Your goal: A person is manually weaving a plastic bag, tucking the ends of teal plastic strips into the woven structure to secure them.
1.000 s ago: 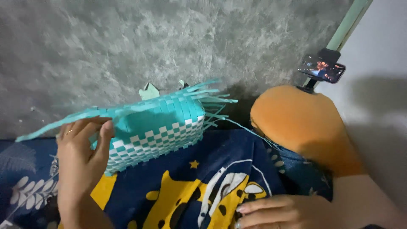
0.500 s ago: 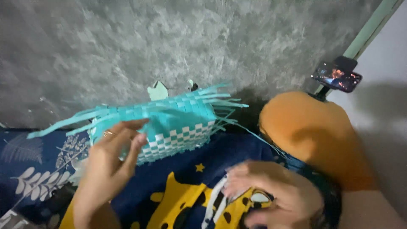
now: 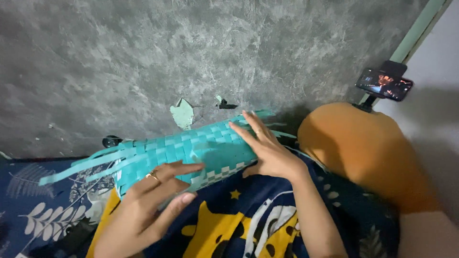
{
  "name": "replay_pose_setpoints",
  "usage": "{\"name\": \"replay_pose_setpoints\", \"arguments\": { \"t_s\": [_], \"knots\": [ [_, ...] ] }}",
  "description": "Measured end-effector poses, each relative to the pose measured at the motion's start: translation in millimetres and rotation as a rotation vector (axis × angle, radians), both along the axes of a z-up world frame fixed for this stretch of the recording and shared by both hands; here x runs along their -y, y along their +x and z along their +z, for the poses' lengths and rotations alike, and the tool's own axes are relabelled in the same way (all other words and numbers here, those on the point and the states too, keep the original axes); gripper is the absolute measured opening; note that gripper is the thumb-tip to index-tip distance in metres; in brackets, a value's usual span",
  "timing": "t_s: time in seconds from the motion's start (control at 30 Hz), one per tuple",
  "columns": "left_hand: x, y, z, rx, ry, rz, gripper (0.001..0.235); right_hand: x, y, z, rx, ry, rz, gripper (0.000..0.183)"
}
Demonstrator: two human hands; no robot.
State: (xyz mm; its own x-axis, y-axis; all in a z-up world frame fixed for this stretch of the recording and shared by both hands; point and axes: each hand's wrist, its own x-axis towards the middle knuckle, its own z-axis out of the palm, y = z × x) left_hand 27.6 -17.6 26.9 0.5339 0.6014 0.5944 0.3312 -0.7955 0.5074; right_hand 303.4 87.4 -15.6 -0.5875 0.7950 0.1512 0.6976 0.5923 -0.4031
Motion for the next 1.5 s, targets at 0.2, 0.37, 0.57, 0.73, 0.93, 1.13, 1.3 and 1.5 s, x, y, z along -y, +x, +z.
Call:
{"name": "replay_pose_setpoints", "arguments": {
  "t_s": [0.2, 0.37, 0.57, 0.73, 0.93, 1.13, 1.3, 1.5],
  "knots": [
    [2.7, -6.1, 2.5, -0.014, 0.169, 0.205, 0.019, 0.0, 4.5, 4.8, 0.045, 0.137, -0.009, 0.109],
    [5.8, -6.0, 6.5, -0.037, 0.257, 0.236, 0.02, 21.6, 2.5, 20.5, 0.218, -0.048, -0.189, 0.127],
    [6.2, -1.3, 6.5, -0.034, 0.255, 0.198, 0.02, 11.0, 0.9, 11.2, 0.095, -0.086, -0.085, 0.127],
    [10.2, -0.2, 5.9, -0.009, 0.256, 0.196, 0.018, 23.0, 4.7, 21.5, 0.095, -0.071, -0.146, 0.124],
    [7.4, 4.2, 5.7, -0.023, 0.277, 0.17, 0.018, 60.8, 50.0, 42.7, -0.028, 0.035, -0.383, 0.1],
    [-10.5, 11.8, -3.6, -0.086, 0.352, 0.264, 0.017, 91.5, 38.2, 47.0, 0.037, 0.066, -0.664, 0.083],
    [-9.8, 7.8, -3.6, -0.082, 0.369, 0.313, 0.02, 113.0, 32.6, 124.8, 0.362, 0.362, -0.453, 0.02],
    [-2.8, 2.9, 0.8, -0.056, 0.382, 0.332, 0.015, 104.5, 45.6, 110.4, 0.124, 0.395, -0.373, 0.029]
  ]
}}
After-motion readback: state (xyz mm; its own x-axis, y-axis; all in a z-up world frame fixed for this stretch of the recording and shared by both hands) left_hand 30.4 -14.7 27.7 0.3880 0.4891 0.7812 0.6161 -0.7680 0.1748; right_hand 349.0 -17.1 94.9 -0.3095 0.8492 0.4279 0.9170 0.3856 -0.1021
